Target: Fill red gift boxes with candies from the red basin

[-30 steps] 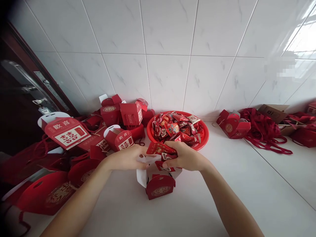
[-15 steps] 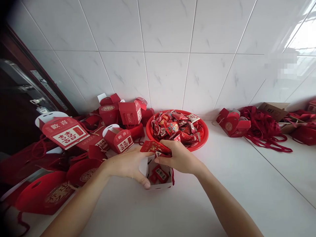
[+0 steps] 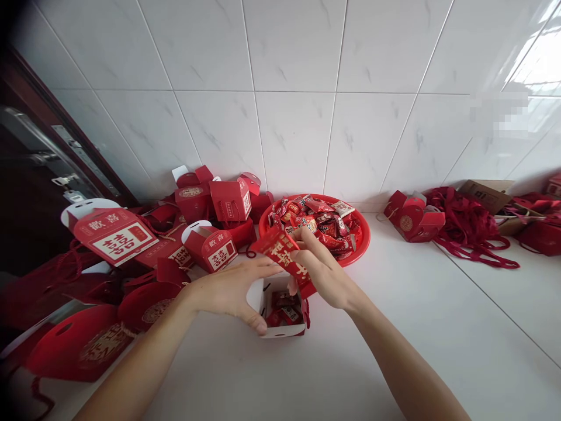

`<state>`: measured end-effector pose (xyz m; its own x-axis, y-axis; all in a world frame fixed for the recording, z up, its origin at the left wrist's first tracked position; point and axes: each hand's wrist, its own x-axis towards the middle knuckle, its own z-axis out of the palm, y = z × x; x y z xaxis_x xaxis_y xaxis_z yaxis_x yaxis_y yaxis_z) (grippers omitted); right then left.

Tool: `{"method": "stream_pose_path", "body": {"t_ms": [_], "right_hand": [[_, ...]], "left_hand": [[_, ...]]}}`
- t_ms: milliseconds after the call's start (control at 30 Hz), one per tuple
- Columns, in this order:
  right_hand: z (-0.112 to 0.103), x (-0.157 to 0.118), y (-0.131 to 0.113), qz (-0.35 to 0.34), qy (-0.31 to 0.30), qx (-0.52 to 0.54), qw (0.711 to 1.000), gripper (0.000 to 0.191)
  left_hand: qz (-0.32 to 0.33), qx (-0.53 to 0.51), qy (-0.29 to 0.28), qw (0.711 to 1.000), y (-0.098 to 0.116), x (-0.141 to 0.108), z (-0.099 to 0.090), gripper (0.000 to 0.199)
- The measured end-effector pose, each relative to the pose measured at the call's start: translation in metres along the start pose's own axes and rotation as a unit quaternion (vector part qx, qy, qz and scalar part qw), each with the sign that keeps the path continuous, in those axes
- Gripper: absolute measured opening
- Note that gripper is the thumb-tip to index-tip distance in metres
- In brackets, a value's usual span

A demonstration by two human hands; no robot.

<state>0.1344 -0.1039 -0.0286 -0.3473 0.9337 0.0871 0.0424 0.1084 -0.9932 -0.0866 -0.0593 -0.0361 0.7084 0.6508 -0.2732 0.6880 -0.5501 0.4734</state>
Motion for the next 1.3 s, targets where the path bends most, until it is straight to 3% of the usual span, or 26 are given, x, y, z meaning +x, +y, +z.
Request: {"method": "stream_pose_path", "body": {"t_ms": [133,233,400,600,733,800,933,1100,1300], "right_hand": [[0.002,-0.002,-0.002,-0.049,0.059,0.107,0.991,0.006],[0.002,0.003,0.0,-0.081,0.122,0.142,0.979,0.014],[0.002,0.011,0.004,-0.107,0.167,0.19,0.961,0.019],[0.014,0.011,0.008,-0.119,0.18,0.197,0.956,0.022],[0.016,0.012,0.011,-0.151,0.172,0.144,0.963,0.019],[0.011,0.012,0.011,-0.189,0.207,0.097,0.955,0.019],[-0.003,0.007,0.007,-0.283,0.3,-0.044,0.91,0.026],[-0.01,0.004,0.004,-0.363,0.291,-0.254,0.848,0.032],[-0.005,0.003,0.003,-0.357,0.289,-0.235,0.857,0.038]], "left_hand": [[0.009,-0.029,0.008,0.999,-0.001,0.0,0.001,0.107],[0.041,-0.053,0.026,0.997,-0.004,0.001,0.001,0.089],[0.097,-0.081,0.101,0.987,-0.005,0.005,0.001,0.058],[0.159,-0.278,0.188,0.928,0.015,0.005,0.005,0.037],[0.129,-0.318,0.228,0.911,0.018,0.008,0.009,0.029],[0.108,-0.313,0.241,0.913,0.014,0.009,0.008,0.028],[0.075,-0.273,0.276,0.919,0.007,0.006,0.001,0.027],[0.066,-0.228,0.352,0.905,0.006,-0.001,-0.008,0.029],[0.065,-0.177,0.366,0.911,0.005,-0.01,-0.015,0.026]]}}
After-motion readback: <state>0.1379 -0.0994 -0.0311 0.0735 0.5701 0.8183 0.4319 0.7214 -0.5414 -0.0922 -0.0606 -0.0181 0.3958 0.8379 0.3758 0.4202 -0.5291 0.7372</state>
